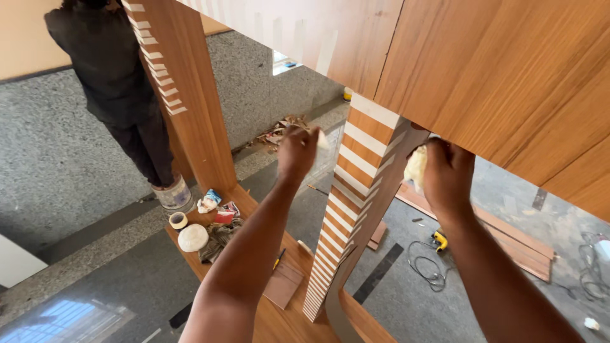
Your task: The person removes strips of white masking tape from the underside of a wooden structure. They peel the tape off by hand, gathering the removed pieces into a ball in their hand while working on the wooden surface.
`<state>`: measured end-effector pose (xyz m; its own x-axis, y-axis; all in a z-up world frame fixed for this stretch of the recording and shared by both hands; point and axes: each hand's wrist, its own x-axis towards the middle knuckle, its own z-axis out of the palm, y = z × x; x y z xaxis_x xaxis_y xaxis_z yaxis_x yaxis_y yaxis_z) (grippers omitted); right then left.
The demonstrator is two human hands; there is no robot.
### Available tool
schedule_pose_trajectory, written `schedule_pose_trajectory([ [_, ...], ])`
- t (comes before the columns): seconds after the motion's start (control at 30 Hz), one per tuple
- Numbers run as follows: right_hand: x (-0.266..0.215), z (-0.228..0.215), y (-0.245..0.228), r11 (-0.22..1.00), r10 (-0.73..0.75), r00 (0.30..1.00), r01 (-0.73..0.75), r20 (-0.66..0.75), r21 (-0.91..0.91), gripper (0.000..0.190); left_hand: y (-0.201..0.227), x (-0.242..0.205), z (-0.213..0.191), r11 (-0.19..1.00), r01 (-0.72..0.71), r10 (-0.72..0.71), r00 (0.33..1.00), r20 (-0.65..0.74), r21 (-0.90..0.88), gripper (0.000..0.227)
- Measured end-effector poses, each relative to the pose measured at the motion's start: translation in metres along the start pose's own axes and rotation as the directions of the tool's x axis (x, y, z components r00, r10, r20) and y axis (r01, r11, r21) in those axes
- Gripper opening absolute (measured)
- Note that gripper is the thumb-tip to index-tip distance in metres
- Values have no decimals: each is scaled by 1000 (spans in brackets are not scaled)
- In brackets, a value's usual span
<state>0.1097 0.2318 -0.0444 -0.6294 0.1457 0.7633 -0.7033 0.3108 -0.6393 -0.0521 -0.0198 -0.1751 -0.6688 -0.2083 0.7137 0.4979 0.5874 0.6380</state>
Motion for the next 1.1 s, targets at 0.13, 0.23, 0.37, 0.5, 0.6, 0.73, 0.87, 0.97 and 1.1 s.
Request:
schedule_pose_trajectory([
  [0.13, -4, 8, 9, 974, -84, 995, 73, -44, -215, 7, 37, 11, -19, 881, 289, -308, 951, 10, -376, 31],
  [0.23, 8, 13, 11, 944, -55, 984, -3, -167, -329, 16, 77, 17, -37, 701, 368, -360, 922, 142, -611, 15],
  [0.37, 17, 17, 9, 855, -342, 931, 254, -125, -453, 13, 117, 7, -57, 680, 356, -313, 931, 185, -641, 27],
  [0.5, 8, 23, 1, 947, -176, 972, 124, -155, -295, 10, 125, 2, -59, 722, 134, -149, 988, 36, -679, 50],
  [0.6, 4, 23, -2, 980, -128, 986, 109, -111, -166, 7, 120, -4, -49, 821, 91, -85, 996, 36, -564, 37],
  [0.73, 7, 24, -4, 955, -198, 963, 148, -182, -255, 6, 124, 2, -32, 730, 143, -120, 990, 80, -668, 19],
  [0.87, 5, 28, -4, 932, -223, 957, 153, -186, -328, 5, 133, 31, -25, 525, 337, -119, 938, 324, -782, 25],
  [0.97, 3, 28, -4, 946, -192, 963, 130, -192, -296, 6, 140, 59, -20, 340, 621, -219, 783, 582, -706, 31],
  [1.1, 2, 29, -9, 975, -137, 975, 101, -177, -197, 9, 142, 72, -14, 221, 661, -187, 750, 634, -717, 35],
])
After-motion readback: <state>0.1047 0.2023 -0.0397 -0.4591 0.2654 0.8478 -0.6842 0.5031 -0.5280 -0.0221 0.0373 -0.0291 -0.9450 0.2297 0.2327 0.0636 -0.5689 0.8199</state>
